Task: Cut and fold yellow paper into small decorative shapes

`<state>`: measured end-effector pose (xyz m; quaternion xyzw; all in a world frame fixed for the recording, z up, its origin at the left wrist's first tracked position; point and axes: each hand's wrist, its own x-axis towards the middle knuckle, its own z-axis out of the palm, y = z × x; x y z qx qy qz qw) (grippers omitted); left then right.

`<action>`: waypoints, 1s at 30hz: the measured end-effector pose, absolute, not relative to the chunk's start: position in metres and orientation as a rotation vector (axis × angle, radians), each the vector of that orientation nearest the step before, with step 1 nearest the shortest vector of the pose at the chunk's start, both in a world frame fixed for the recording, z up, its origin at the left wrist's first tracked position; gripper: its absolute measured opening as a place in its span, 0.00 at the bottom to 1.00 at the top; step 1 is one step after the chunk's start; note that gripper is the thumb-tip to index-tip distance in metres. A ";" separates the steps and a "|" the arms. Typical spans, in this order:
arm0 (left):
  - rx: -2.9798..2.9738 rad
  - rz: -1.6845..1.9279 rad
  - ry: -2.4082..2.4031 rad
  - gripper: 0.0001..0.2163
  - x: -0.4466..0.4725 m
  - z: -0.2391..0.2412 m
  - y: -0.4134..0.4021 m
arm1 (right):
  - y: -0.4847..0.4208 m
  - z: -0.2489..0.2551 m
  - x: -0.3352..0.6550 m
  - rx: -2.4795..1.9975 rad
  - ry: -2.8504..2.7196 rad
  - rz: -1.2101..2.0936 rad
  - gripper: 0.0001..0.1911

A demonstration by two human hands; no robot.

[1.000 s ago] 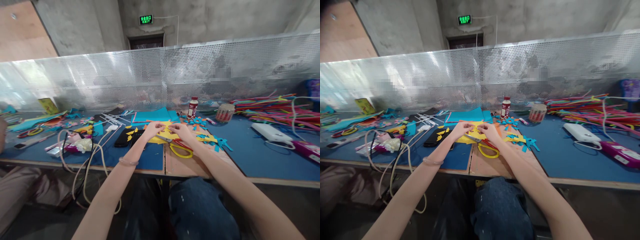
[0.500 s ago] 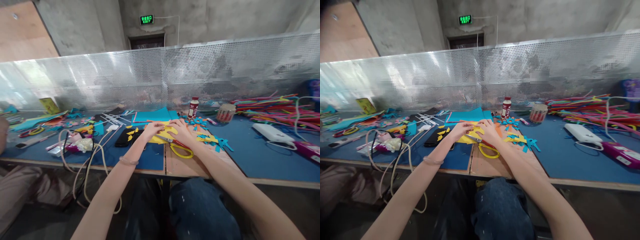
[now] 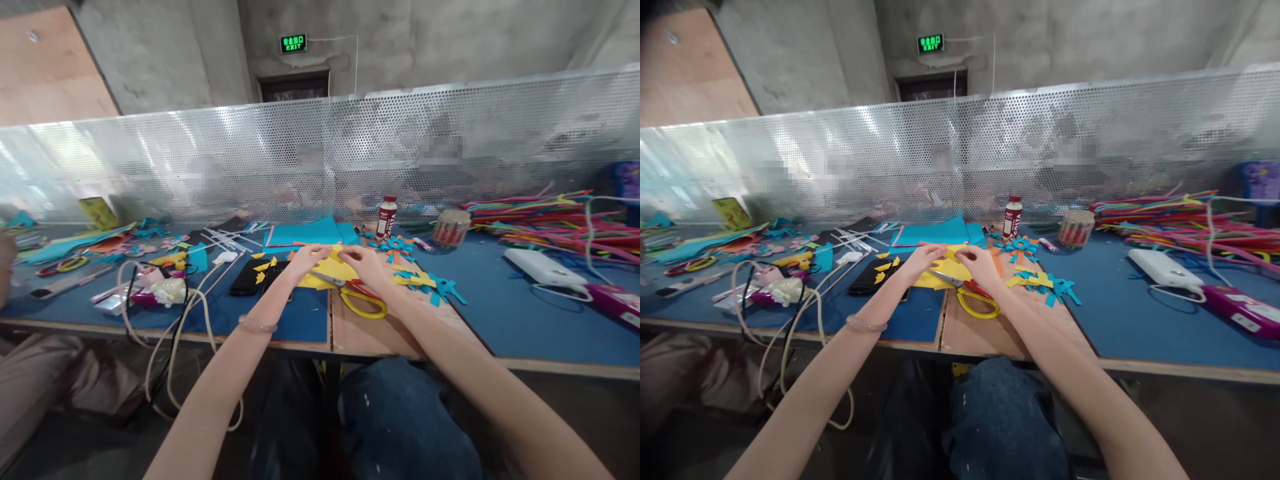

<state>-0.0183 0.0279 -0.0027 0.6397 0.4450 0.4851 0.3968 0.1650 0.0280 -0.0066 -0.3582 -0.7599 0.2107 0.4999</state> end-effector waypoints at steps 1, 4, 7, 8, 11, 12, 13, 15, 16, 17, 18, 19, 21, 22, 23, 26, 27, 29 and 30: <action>1.670 1.249 1.133 0.18 -0.018 -0.002 0.027 | 0.027 -0.005 0.166 -0.880 -1.821 0.571 0.12; 1.759 1.281 1.070 0.17 -0.016 -0.001 0.027 | 0.025 -0.002 0.167 -0.896 -1.816 0.642 0.12; 1.791 1.315 0.996 0.14 -0.016 0.000 0.027 | 0.025 -0.001 0.165 -0.893 -1.806 0.656 0.11; 1.789 1.325 0.989 0.13 -0.016 0.000 0.027 | 0.025 -0.001 0.164 -0.891 -1.794 0.657 0.11; 1.778 1.353 1.000 0.13 -0.016 0.001 0.026 | 0.025 -0.003 0.162 -0.857 -1.760 0.700 0.12; 1.781 1.362 1.005 0.13 -0.016 0.001 0.026 | 0.025 -0.003 0.162 -0.846 -1.749 0.728 0.14; 1.785 1.369 1.011 0.13 -0.016 0.001 0.026 | 0.025 -0.003 0.162 -0.835 -1.740 0.753 0.15; 1.798 1.384 1.023 0.12 -0.016 0.001 0.027 | 0.024 -0.003 0.162 -0.833 -1.735 0.769 0.16; 1.807 1.392 1.030 0.12 -0.015 0.001 0.027 | 0.023 -0.002 0.161 -0.841 -1.736 0.754 0.15; 1.820 1.401 1.037 0.12 -0.015 0.001 0.027 | 0.022 -0.001 0.161 -0.851 -1.738 0.730 0.14; 1.836 1.411 1.044 0.12 -0.015 0.001 0.027 | 0.021 -0.001 0.161 -0.860 -1.739 0.704 0.13; 1.852 1.422 1.051 0.12 -0.014 0.001 0.027 | 0.020 0.000 0.161 -0.865 -1.738 0.684 0.12; 1.878 1.445 1.063 0.11 -0.014 0.001 0.027 | 0.020 0.000 0.161 -0.866 -1.725 0.672 0.12; 1.883 1.454 1.067 0.11 -0.014 0.001 0.027 | 0.019 0.000 0.161 -0.865 -1.718 0.676 0.11; 1.882 1.460 1.069 0.11 -0.014 0.001 0.027 | 0.019 0.000 0.161 -0.863 -1.714 0.681 0.11; 1.873 1.447 1.051 0.10 -0.014 0.001 0.026 | 0.019 0.000 0.161 -0.843 -1.724 0.692 0.11; 1.873 1.438 1.035 0.10 -0.014 0.001 0.026 | 0.019 0.000 0.161 -0.834 -1.731 0.688 0.12; 1.878 1.420 1.004 0.10 -0.014 0.000 0.025 | 0.018 0.000 0.160 -0.820 -1.743 0.674 0.12; 1.881 1.411 0.992 0.09 -0.013 0.000 0.025 | 0.017 0.000 0.160 -0.817 -1.747 0.666 0.11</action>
